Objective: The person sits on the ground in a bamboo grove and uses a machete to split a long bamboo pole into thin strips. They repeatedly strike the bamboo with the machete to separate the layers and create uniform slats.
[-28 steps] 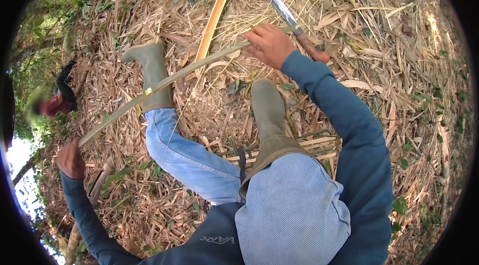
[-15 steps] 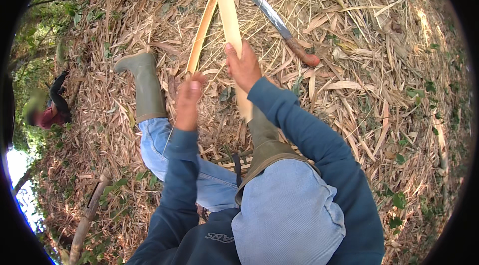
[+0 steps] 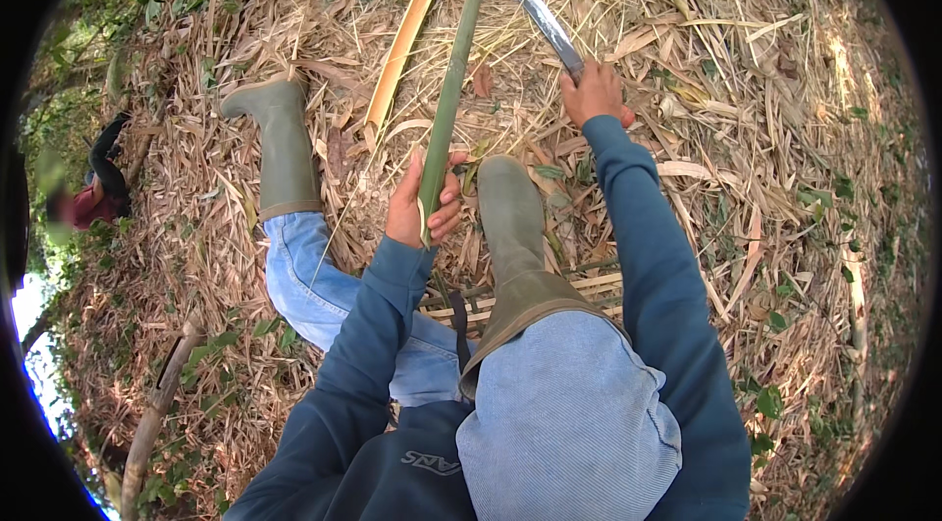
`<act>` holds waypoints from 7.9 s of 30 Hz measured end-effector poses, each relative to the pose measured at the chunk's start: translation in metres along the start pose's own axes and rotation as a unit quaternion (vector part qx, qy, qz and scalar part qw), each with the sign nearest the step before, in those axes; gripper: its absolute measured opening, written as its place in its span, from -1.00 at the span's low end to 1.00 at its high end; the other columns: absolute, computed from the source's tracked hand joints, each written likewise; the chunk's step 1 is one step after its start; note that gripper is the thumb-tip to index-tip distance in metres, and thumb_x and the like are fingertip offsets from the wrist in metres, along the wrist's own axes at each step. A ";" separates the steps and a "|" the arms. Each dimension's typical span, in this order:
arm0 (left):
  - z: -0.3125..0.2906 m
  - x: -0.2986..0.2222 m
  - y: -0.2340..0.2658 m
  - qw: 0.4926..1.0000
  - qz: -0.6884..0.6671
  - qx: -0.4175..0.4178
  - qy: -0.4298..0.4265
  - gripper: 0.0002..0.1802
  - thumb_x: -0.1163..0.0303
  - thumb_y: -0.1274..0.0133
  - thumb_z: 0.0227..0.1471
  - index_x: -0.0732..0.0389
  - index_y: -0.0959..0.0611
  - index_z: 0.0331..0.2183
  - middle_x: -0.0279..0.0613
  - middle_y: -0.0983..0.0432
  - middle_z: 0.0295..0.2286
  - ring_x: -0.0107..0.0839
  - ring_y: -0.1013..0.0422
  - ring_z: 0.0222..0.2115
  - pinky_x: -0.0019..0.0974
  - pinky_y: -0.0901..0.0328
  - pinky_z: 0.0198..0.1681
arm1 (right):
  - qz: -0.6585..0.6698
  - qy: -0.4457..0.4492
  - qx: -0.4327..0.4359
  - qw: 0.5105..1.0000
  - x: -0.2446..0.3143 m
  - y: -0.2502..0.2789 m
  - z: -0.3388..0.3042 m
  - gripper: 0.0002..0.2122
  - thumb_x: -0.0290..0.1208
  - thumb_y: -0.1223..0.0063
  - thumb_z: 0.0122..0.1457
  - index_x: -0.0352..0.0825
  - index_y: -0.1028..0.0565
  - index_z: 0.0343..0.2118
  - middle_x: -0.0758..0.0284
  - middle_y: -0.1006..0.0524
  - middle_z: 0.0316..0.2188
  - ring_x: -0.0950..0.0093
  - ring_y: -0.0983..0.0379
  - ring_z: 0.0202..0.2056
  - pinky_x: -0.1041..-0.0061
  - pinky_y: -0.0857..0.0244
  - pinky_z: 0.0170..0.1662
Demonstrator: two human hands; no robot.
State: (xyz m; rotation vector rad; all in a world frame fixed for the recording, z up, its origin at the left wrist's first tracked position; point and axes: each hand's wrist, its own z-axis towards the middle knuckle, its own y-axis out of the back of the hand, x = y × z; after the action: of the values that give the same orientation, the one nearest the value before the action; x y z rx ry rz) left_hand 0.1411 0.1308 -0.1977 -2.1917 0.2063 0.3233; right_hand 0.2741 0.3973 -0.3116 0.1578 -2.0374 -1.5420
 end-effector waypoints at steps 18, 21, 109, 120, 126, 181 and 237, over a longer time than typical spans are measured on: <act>-0.003 -0.006 0.029 0.929 0.323 -0.183 -0.007 -0.63 0.35 0.01 0.18 0.23 -0.48 0.02 -0.36 -0.45 -0.43 -0.60 -0.24 -0.64 -0.44 -0.20 -0.64 | 0.301 0.036 0.191 0.934 0.053 0.107 -0.092 -0.66 -0.17 -0.12 0.05 -0.39 -0.40 -0.35 0.19 -0.49 -0.55 0.36 -0.47 -0.49 0.38 -0.34 -0.37; 0.006 0.007 0.049 0.812 0.519 -0.177 -0.200 -0.68 0.36 -0.01 0.15 0.31 -0.54 -0.08 -0.22 -0.52 -0.45 -0.40 -0.38 -0.62 -0.26 -0.31 -0.52 | 0.156 0.118 0.245 0.950 0.067 0.113 -0.115 -0.70 -0.20 -0.15 0.04 -0.34 -0.41 -0.34 0.14 -0.52 -0.59 0.21 -0.50 -0.55 0.29 -0.38 -0.39; -0.298 0.004 0.052 0.508 0.813 -0.273 -0.081 -0.52 0.54 -0.04 0.03 0.34 -0.44 0.04 0.08 -0.45 -0.41 0.06 -0.43 -0.41 -0.08 -0.33 -0.38 | -0.178 0.101 0.278 0.939 0.033 0.055 -0.001 -0.77 -0.23 0.01 0.15 -0.28 -0.49 -0.27 0.04 -0.57 -0.45 0.11 -0.55 -0.32 0.13 -0.43 -0.18; -0.252 0.006 0.056 0.655 0.695 -0.295 -0.018 -0.67 0.27 0.12 0.24 0.34 -0.52 -0.13 0.03 -0.50 -0.45 -0.13 -0.50 -0.43 -0.23 -0.38 -0.41 | -0.041 0.129 0.178 0.975 0.022 0.075 -0.082 -0.79 -0.25 -0.07 0.05 -0.28 -0.45 -0.36 0.11 -0.55 -0.58 0.11 -0.53 -0.52 0.02 -0.39 -0.33; -0.247 0.001 0.030 0.791 0.506 -0.335 0.069 -0.75 0.28 0.17 0.27 0.25 -0.46 -0.35 -0.32 -0.37 -0.69 -0.61 -0.23 -0.79 -0.52 -0.14 -0.73 | -0.138 0.343 0.281 0.886 0.047 0.084 -0.130 -0.77 -0.20 -0.09 0.04 -0.19 -0.43 -0.29 0.29 -0.56 -0.62 0.23 -0.51 -0.61 0.20 -0.34 -0.58; -0.274 0.000 0.030 0.531 0.764 -0.365 -0.040 -0.83 0.37 0.03 0.15 0.27 -0.56 -0.37 0.07 -0.37 -0.68 0.01 -0.35 -0.68 -0.16 -0.21 -0.58 | -0.102 0.211 0.322 0.917 0.052 0.075 -0.100 -0.75 -0.26 -0.12 0.03 -0.28 -0.43 -0.28 0.11 -0.56 -0.52 0.10 -0.54 -0.43 0.09 -0.43 -0.32; -0.307 -0.002 0.053 0.698 0.621 -0.345 0.091 -0.68 0.27 0.10 0.21 0.37 -0.57 -0.29 -0.27 -0.45 -0.69 -0.56 -0.33 -0.70 -0.42 -0.23 -0.58 | -0.126 0.152 0.328 0.924 0.072 0.050 -0.060 -0.73 -0.26 -0.02 0.13 -0.26 -0.45 -0.14 0.15 -0.58 -0.37 0.17 -0.55 -0.25 0.18 -0.43 -0.15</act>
State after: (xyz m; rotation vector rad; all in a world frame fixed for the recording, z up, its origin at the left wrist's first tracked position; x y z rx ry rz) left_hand 0.1733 -0.1473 -0.0610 -2.4237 1.9990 1.0447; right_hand 0.2570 0.3322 -0.2296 0.8870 -2.2485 -0.8278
